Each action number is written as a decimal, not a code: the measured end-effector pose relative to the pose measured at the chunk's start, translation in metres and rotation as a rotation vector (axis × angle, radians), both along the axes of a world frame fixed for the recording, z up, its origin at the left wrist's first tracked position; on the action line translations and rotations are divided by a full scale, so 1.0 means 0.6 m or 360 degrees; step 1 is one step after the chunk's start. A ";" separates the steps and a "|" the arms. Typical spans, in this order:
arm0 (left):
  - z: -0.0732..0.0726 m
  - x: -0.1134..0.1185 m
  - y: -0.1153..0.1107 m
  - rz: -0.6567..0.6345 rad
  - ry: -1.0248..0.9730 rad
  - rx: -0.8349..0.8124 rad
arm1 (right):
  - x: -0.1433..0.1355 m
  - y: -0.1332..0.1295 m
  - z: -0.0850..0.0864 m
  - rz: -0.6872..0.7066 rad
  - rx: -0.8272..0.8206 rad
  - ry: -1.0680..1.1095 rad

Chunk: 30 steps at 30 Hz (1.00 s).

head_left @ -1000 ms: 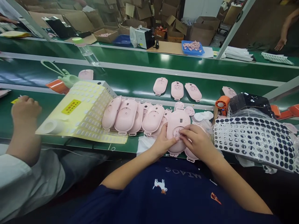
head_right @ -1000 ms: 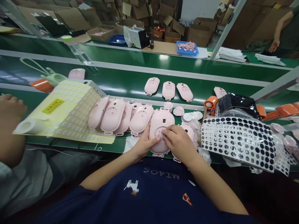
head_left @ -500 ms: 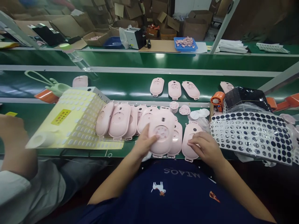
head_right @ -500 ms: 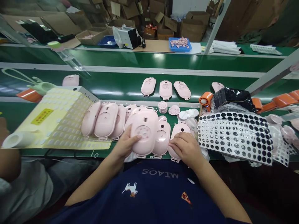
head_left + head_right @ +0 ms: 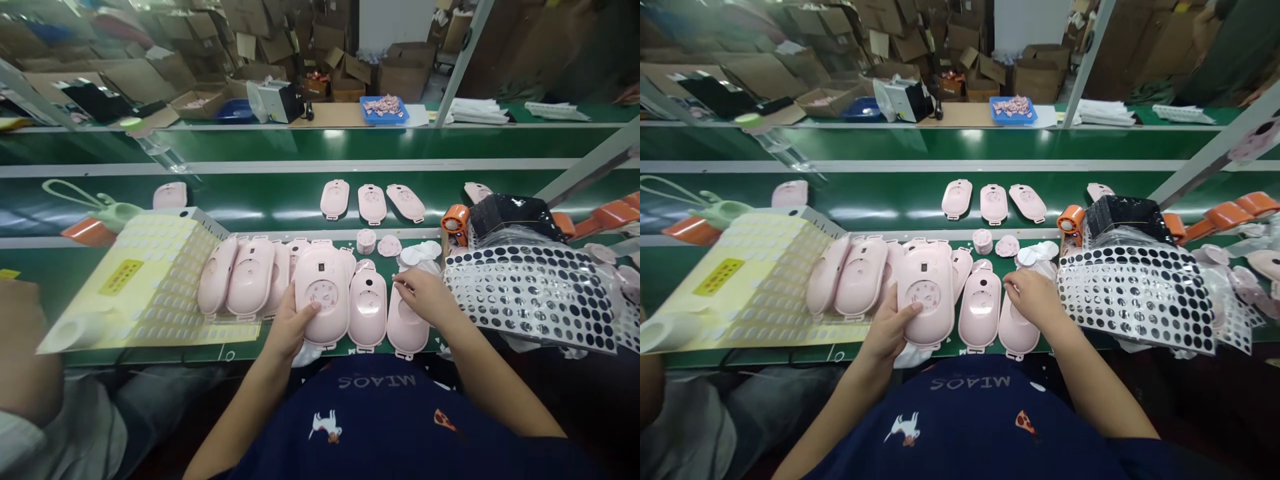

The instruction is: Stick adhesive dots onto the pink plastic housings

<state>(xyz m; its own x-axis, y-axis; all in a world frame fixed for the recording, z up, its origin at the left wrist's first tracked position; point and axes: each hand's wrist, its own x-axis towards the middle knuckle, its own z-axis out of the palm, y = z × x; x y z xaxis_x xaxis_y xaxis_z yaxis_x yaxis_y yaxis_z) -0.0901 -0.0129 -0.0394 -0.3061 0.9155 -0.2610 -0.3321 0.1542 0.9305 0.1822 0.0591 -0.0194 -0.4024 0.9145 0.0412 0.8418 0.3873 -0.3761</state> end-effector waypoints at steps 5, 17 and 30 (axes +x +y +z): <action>-0.001 -0.012 -0.006 -0.0069 0.0033 -0.0120 | 0.052 -0.045 0.002 -0.0043 0.0208 0.0134; 0.000 0.018 0.014 -0.0262 0.0119 -0.0273 | 0.230 -0.171 0.106 -0.1029 0.1096 -0.0090; -0.002 0.020 0.001 -0.0300 0.0202 -0.0439 | 0.303 -0.061 0.146 -0.1014 0.0331 -0.0860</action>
